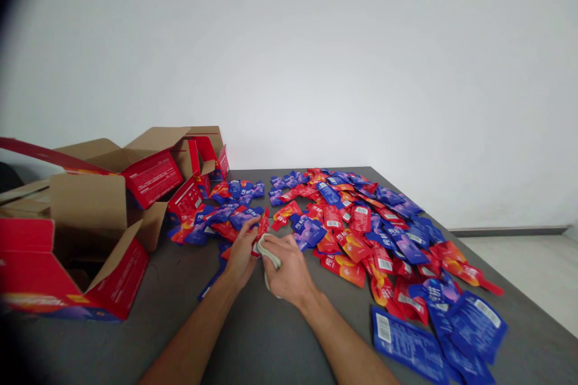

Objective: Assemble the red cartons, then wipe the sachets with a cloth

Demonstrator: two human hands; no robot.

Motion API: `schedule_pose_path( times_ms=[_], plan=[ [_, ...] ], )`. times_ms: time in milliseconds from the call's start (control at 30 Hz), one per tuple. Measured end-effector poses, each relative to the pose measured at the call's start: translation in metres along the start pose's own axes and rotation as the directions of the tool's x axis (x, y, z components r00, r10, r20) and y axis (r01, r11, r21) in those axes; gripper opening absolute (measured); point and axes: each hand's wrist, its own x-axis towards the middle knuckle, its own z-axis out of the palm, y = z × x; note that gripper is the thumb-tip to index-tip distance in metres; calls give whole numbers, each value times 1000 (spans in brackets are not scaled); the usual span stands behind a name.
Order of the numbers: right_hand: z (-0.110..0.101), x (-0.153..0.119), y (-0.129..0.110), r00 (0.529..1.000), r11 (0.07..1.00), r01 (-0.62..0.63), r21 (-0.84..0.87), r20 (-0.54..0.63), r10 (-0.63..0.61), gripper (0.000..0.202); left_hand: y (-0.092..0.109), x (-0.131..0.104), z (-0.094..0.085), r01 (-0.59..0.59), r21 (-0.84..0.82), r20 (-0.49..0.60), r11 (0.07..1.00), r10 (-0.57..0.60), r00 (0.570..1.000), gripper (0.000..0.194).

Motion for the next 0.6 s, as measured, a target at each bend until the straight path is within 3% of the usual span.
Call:
schedule_pose_path(
  times_ms=[200, 300, 367, 600],
  plan=[
    [4, -1, 3, 1000, 999, 21, -37, -19, -22, 34, 0, -1, 5, -6, -93, 55, 996, 11, 998, 37],
    [7, -3, 9, 1000, 997, 14, -73, -16, -15, 38, 2, -4, 8, 60, -149, 169, 987, -34, 985, 36],
    [9, -4, 13, 1000, 995, 10, -100, -9, -11, 39, 2, -6, 9, 103, -130, 229, 986, -72, 971, 35],
    [13, -5, 19, 990, 983, -84, -164, -126, 64, 39, -1, -5, 7, 106, -35, 237, 994, -95, 967, 34]
  ],
)
